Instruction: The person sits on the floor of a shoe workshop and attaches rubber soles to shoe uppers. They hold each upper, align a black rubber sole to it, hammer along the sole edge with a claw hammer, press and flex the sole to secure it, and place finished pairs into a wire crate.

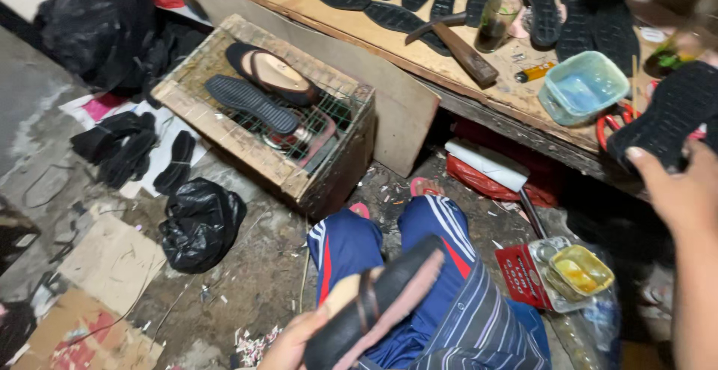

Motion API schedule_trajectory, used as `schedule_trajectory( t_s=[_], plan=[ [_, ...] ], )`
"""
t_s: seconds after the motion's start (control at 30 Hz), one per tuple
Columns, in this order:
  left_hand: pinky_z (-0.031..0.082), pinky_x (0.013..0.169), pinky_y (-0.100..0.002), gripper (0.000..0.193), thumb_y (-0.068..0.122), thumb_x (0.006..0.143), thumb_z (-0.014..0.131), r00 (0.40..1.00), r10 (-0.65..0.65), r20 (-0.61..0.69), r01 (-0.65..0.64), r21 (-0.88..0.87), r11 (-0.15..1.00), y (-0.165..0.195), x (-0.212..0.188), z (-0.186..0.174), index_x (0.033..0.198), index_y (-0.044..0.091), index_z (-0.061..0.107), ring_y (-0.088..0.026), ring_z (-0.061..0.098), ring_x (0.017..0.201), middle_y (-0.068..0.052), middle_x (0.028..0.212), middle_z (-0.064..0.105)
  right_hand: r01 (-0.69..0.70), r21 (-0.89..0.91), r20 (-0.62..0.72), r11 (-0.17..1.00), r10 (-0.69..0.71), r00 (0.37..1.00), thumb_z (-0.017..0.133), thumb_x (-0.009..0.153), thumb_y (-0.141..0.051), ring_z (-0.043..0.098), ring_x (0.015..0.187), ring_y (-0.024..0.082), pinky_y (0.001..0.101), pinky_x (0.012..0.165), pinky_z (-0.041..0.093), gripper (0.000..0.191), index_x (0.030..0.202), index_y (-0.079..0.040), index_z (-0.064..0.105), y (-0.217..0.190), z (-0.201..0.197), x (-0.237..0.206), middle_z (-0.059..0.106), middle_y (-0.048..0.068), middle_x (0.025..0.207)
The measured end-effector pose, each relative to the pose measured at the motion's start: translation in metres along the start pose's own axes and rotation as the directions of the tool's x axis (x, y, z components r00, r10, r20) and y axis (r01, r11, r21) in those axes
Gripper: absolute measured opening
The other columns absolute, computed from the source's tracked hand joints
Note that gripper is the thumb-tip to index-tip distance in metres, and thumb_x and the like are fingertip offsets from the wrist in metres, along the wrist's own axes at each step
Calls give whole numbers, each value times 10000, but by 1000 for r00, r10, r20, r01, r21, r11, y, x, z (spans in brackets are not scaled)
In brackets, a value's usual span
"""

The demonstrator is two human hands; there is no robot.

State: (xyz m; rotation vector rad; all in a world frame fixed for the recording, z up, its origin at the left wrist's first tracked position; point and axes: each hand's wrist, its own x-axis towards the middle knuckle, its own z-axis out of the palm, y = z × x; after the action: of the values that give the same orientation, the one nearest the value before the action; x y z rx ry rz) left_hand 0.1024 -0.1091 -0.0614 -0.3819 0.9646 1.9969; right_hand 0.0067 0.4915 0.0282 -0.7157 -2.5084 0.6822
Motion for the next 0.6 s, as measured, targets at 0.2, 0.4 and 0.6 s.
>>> schedule_trajectory(
  t_s=[0.2, 0.4, 0.6],
  plan=[
    [564, 740, -323, 551, 436, 945, 599, 975, -133, -177, 173, 231, 957, 7, 37, -11, 1116, -58, 773, -183, 720, 822, -124, 951, 792, 130, -300, -45, 945, -150, 988, 748, 960, -590, 597, 1202, 478, 529, 1054, 453, 709, 1339, 6, 686, -1, -7, -13, 657, 335, 1269],
    [519, 624, -327, 393, 399, 851, 743, 725, 554, -409, 187, 891, 414, 22, 25, 10, 957, 33, 646, -192, 635, 630, -128, 674, 659, 54, -93, -249, 994, -76, 966, 613, 1084, -347, 697, 1065, 397, 468, 984, 528, 372, 1199, -19, 745, 34, -6, -8, 724, 248, 1170],
    [522, 663, -361, 362, 313, 810, 776, 696, 672, -253, 102, 961, 257, 56, 15, 61, 990, 38, 626, -275, 644, 675, -139, 791, 652, 96, -49, -286, 994, -106, 952, 614, 1060, -317, 685, 984, 336, 438, 925, 526, 338, 1159, -14, 727, 51, -25, -10, 720, 212, 1102]
  ],
)
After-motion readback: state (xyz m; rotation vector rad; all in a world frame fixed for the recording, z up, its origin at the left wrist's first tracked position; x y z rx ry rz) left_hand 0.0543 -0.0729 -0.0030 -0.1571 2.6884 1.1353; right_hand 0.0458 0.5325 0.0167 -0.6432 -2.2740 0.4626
